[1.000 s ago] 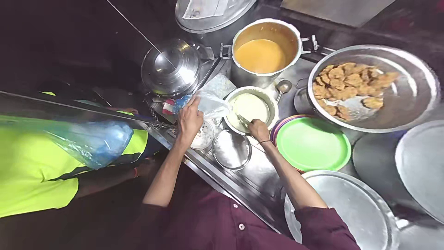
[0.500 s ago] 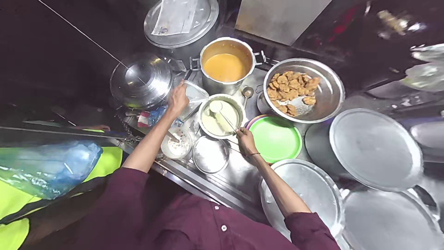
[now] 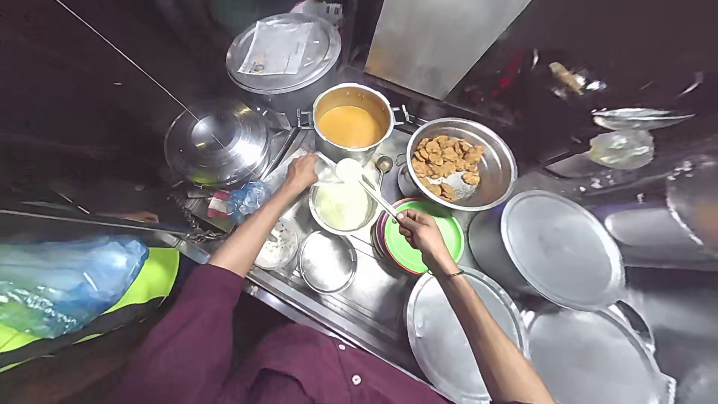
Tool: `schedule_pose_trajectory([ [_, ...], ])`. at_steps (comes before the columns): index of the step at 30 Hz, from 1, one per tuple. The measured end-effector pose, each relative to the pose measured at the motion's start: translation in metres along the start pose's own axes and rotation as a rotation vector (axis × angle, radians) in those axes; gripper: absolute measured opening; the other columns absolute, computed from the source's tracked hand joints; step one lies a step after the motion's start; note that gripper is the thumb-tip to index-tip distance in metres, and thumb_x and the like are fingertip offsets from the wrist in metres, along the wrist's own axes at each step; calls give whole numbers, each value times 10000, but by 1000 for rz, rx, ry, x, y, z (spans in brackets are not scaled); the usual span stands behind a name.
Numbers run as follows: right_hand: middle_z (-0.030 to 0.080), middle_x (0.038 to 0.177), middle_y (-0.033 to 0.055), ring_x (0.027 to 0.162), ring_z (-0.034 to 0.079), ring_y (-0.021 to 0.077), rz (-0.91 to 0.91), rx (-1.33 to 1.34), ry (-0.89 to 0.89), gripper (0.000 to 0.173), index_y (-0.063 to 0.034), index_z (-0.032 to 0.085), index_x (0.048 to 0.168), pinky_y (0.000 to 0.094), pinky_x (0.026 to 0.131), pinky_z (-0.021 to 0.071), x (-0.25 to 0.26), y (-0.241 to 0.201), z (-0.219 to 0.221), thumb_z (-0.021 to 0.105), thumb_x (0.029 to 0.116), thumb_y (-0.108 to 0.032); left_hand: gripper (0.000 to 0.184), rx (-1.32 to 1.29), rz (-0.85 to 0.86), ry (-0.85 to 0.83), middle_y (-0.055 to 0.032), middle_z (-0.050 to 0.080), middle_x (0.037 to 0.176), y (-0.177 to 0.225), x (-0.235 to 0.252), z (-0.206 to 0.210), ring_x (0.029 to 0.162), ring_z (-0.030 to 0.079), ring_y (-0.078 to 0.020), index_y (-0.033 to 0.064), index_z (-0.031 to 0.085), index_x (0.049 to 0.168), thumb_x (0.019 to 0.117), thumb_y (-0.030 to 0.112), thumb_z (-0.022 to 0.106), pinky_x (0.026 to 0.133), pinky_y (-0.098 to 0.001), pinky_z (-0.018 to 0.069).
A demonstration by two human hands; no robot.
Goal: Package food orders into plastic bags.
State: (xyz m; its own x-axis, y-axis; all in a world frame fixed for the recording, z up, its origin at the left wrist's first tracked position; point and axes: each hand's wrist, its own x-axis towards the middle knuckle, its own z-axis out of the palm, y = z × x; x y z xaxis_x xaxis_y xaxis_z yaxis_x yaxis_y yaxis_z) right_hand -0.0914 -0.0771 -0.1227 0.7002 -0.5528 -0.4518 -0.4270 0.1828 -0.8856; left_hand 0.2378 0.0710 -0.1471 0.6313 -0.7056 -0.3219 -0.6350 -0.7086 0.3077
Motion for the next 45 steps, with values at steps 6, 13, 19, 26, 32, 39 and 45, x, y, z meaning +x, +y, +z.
schedule_pose_trajectory([
  [6,677,772,94,636,685,284,-553,-1096,405,296,-80,680,1039,473,521,531,-14,12,39,456,1074,-271,809,-394,12,-131,-222,680,1215,28,-16,-3,846,727,-358,194,532,1494,748,29,799,732,-568,612],
  [13,622,732,12,589,576,130,-434,-443,268,281,-86,694,1091,327,553,506,-11,30,24,509,1075,-297,829,-688,-89,-147,-243,653,1253,7,-29,-5,796,729,-338,193,491,1518,770,3,791,720,-530,632],
  [19,661,787,92,719,651,267,-132,-718,190,345,-103,687,1093,501,676,539,25,68,23,460,1080,-364,754,-679,-122,-41,-230,685,1151,-18,-53,-15,729,710,-321,198,553,1454,766,-19,771,670,-505,618],
  [26,691,1072,276,878,706,474,-308,-1381,12,327,19,588,1285,613,718,559,75,98,81,486,1003,-112,741,-568,-187,-35,-235,679,1174,-36,-68,-20,766,724,-337,196,531,1470,790,40,782,703,-538,624],
  [32,734,1077,188,1061,691,380,79,-909,-64,338,-76,727,1134,626,922,517,98,107,97,511,1035,-318,789,-558,-240,10,-236,666,1219,-53,-69,-15,780,732,-324,192,484,1521,800,41,766,714,-533,631],
  [39,633,787,43,647,545,98,116,-213,-13,223,-15,684,971,300,627,474,89,130,69,587,1033,-205,803,-538,-280,54,-237,660,1229,-55,-67,-25,810,727,-334,186,481,1523,785,40,761,732,-537,625],
  [45,472,604,-43,480,410,59,10,-56,-17,208,-61,636,926,241,462,366,62,106,32,557,1049,-210,775,-467,-255,81,-243,669,1200,-52,-52,-30,811,730,-349,165,497,1503,787,34,764,729,-556,621],
])
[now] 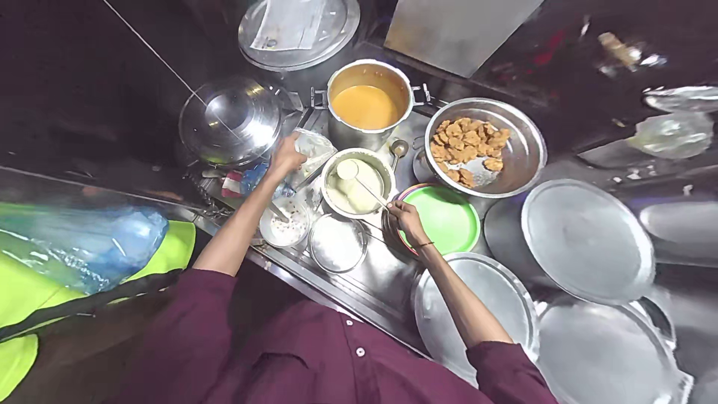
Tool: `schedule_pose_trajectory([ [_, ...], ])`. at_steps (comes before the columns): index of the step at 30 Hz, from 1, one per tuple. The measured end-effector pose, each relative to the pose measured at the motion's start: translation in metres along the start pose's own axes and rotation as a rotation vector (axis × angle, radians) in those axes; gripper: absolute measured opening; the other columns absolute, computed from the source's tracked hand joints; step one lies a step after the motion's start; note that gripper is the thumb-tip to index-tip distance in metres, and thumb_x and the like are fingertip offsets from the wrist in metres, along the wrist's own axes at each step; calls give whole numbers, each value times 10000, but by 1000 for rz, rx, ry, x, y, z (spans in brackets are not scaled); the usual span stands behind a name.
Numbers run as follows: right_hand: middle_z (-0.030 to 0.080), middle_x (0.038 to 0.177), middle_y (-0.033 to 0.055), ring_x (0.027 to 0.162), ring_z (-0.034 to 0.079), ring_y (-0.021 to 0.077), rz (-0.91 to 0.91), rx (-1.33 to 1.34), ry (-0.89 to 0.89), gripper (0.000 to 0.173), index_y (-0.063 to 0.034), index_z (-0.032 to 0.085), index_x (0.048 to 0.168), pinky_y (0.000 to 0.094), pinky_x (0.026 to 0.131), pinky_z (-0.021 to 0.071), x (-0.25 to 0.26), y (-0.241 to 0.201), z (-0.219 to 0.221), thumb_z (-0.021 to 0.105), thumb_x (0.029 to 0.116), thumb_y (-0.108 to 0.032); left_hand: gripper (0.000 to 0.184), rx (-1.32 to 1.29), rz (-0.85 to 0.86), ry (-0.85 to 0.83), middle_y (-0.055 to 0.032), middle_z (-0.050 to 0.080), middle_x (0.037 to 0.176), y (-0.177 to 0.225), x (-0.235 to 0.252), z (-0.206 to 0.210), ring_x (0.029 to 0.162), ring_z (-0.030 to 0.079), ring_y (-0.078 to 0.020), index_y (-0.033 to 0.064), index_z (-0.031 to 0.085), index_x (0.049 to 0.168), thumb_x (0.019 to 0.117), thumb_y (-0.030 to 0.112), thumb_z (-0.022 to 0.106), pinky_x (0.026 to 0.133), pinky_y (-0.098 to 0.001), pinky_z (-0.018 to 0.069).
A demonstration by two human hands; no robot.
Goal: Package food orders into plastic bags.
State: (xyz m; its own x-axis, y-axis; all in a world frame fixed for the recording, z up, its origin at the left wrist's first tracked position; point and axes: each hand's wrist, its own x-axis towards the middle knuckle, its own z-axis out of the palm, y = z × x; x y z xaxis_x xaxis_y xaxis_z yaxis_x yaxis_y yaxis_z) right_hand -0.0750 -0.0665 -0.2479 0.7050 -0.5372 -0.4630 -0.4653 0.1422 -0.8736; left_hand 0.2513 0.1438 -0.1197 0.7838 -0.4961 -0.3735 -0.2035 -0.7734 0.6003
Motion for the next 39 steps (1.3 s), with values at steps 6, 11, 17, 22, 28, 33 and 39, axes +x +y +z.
schedule_pose_trajectory([
  [6,511,595,-25,452,380,51,7,16,52,196,-57,674,950,214,425,297,-41,-74,-35,589,1045,-207,771,113,83,-32,-247,677,1183,11,15,27,856,719,-385,135,528,1479,754,52,776,767,-616,590],
  [11,537,629,-8,479,416,63,-82,-82,78,204,-62,666,941,227,452,342,-64,-111,-40,597,1046,-223,775,77,103,-149,-249,686,1154,35,7,54,842,723,-384,173,530,1477,755,53,786,755,-597,600],
  [17,717,856,120,709,717,306,-665,-999,511,272,-75,702,1073,490,567,559,-78,-87,-5,490,1071,-245,810,-283,120,-280,-240,646,1208,59,-4,68,659,697,-268,176,485,1513,780,-31,760,634,-440,631],
  [22,653,758,11,628,612,116,-456,-436,358,317,-88,699,1093,338,614,536,-56,-58,-22,506,1079,-339,863,-315,78,-214,-248,589,1362,50,-6,60,716,724,-284,147,433,1558,782,-13,776,663,-453,648],
  [28,717,924,149,869,705,337,-80,-733,224,388,-100,676,1181,580,783,546,-9,-16,-9,416,1088,-374,827,-211,32,-54,-235,653,1254,28,-13,36,779,736,-327,191,484,1525,771,4,769,695,-522,642],
  [33,727,959,194,914,725,412,-96,-1090,113,333,-68,637,1181,605,757,559,7,-9,35,416,1075,-292,814,-119,-3,-7,-228,661,1242,8,-12,14,802,735,-340,219,468,1531,796,33,763,709,-548,634],
  [39,718,992,149,931,687,272,77,-481,-27,346,-26,713,1113,514,891,542,37,21,39,533,1048,-314,842,-162,1,13,-218,636,1310,1,-16,2,792,730,-332,196,446,1549,789,-8,745,698,-536,631],
])
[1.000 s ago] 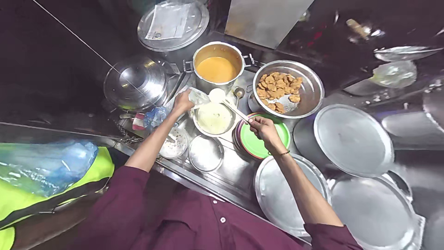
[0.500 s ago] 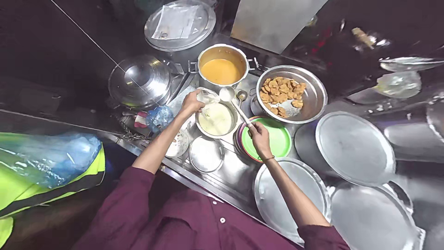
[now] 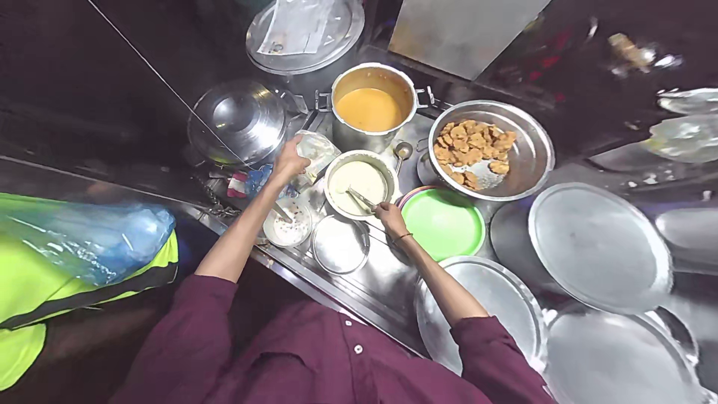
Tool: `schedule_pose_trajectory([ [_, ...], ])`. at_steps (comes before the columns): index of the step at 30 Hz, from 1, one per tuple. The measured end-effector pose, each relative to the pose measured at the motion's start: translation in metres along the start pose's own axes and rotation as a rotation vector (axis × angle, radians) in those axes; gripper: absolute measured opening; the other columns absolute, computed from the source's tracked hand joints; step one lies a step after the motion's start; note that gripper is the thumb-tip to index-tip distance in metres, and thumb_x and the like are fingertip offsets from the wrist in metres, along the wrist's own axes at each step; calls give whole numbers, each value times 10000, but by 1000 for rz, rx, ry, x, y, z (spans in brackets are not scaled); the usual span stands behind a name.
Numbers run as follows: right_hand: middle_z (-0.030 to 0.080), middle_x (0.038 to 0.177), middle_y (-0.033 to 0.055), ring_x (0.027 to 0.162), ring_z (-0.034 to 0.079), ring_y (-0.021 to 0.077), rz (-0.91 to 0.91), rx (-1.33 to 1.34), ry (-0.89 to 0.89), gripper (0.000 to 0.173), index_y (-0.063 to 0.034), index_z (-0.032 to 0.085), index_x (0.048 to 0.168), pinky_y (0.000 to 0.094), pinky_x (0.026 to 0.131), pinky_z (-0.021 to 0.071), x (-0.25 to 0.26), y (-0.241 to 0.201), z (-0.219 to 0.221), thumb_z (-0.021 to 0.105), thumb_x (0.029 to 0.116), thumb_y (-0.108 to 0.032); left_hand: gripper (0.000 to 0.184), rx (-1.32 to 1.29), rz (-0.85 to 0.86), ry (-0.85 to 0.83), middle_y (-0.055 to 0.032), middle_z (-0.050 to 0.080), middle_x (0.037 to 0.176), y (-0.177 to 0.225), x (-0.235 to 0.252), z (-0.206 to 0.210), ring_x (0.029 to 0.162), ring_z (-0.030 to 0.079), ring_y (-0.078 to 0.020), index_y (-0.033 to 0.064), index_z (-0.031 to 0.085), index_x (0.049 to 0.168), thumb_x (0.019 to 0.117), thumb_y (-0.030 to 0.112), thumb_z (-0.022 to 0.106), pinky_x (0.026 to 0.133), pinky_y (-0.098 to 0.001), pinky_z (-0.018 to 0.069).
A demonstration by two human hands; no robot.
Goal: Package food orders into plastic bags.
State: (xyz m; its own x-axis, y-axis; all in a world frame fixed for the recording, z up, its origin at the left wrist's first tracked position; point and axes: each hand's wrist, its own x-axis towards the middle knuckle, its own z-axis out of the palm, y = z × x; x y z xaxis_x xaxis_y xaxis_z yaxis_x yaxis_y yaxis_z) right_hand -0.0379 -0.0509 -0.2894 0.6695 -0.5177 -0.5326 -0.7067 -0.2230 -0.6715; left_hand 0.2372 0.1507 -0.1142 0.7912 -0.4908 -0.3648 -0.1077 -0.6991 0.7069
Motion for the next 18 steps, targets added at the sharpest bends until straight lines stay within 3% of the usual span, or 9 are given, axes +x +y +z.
schedule_pose_trajectory([
  [2,656,841,71,726,598,154,19,212,-18,285,-23,695,1028,377,717,519,-5,6,-2,563,1049,-274,837,25,8,-1,-215,647,1287,0,-1,-1,761,727,-319,194,454,1543,784,-8,744,687,-528,630],
  [4,565,682,-1,539,459,74,15,412,-11,235,-35,674,942,264,523,406,-17,10,-7,574,1046,-219,829,54,10,-6,-222,648,1274,1,-1,1,752,723,-317,192,457,1541,790,0,750,692,-528,628],
  [5,496,628,-26,504,405,64,0,488,-13,222,-42,651,908,248,496,365,-25,10,-11,565,1044,-195,835,67,11,-5,-224,649,1266,-1,0,3,742,724,-313,196,457,1544,787,10,755,689,-524,632],
  [9,455,608,-49,477,392,58,-56,584,-2,185,-52,638,963,229,452,357,-50,1,-42,548,1053,-186,834,106,11,-28,-235,660,1234,0,6,13,772,727,-334,208,466,1540,783,38,771,708,-545,628],
  [12,515,632,-31,474,412,60,-109,520,36,207,-46,666,1030,229,434,343,-71,-19,-77,555,1060,-217,832,125,20,-58,-244,663,1218,6,8,21,810,726,-356,198,471,1537,776,33,765,724,-567,620],
  [18,571,676,-10,515,453,79,-184,335,143,229,-74,690,1015,255,488,381,-114,-70,-125,576,1057,-268,848,153,80,-136,-248,692,1124,22,11,46,739,722,-340,201,467,1541,767,42,773,705,-554,621],
])
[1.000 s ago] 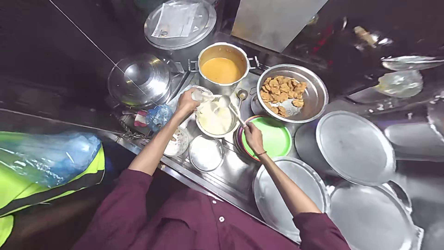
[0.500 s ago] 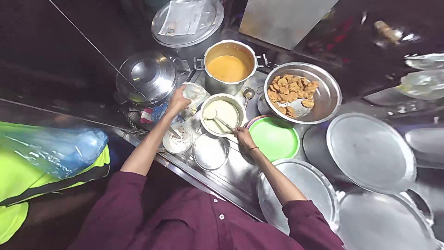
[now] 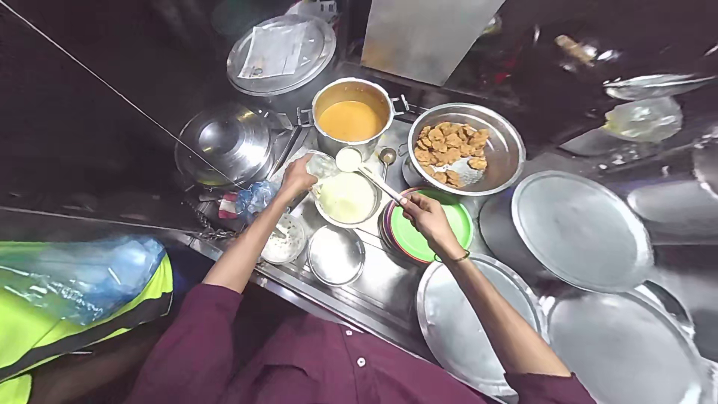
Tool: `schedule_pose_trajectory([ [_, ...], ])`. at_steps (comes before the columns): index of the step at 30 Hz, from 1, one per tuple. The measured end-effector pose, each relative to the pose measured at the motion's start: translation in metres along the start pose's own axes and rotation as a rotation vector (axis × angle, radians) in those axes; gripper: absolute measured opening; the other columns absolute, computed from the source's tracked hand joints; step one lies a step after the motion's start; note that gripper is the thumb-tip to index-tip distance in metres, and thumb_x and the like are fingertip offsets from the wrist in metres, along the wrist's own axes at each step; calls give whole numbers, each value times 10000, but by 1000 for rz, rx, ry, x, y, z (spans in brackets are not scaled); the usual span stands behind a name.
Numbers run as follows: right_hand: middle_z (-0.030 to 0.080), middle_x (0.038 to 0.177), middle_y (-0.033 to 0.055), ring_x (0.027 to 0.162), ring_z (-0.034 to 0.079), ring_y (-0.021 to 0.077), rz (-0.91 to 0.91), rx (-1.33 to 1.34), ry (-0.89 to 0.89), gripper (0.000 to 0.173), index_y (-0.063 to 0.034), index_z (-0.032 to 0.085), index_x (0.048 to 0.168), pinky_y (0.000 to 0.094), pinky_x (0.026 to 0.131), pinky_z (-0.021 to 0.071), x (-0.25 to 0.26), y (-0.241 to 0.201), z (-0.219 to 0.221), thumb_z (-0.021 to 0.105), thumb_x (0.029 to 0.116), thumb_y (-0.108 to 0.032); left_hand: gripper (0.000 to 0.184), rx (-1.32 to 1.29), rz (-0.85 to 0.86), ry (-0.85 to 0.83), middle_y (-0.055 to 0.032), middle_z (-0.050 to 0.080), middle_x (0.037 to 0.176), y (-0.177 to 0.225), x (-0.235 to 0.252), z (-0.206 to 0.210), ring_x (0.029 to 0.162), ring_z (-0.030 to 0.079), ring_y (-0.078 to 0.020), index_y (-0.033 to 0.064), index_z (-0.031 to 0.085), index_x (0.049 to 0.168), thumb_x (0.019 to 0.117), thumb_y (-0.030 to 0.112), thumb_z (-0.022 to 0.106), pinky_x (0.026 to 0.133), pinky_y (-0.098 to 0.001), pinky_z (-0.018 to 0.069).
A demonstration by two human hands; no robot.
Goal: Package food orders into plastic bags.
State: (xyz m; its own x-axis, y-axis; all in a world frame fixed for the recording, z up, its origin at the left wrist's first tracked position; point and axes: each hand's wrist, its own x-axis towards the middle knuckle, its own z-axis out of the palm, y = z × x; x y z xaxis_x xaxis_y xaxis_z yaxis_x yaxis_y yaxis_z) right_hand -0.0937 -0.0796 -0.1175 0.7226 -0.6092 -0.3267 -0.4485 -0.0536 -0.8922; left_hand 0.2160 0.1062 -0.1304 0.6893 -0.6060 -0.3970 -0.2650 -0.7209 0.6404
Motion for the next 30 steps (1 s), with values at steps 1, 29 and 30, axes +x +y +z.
schedule_pose_trajectory([
  [1,590,698,-1,546,491,97,-56,-98,16,246,-89,695,1030,281,520,418,-3,-4,2,563,1062,-294,836,-17,11,-12,-239,694,1131,5,0,4,743,722,-333,211,475,1537,773,48,773,705,-550,620],
  [29,638,1261,257,1234,574,453,-143,-799,-25,518,-12,646,1296,632,1030,452,38,67,79,563,1024,-446,767,-75,87,-59,-236,704,1071,-5,-92,6,669,680,-348,251,499,1518,824,29,734,623,-538,583],
  [30,647,1250,229,1230,580,423,-235,-734,27,492,-29,674,1252,601,1054,452,38,64,78,548,1031,-450,767,-73,100,-73,-226,706,1081,-5,-91,11,659,679,-338,264,509,1514,820,30,738,612,-533,584],
])
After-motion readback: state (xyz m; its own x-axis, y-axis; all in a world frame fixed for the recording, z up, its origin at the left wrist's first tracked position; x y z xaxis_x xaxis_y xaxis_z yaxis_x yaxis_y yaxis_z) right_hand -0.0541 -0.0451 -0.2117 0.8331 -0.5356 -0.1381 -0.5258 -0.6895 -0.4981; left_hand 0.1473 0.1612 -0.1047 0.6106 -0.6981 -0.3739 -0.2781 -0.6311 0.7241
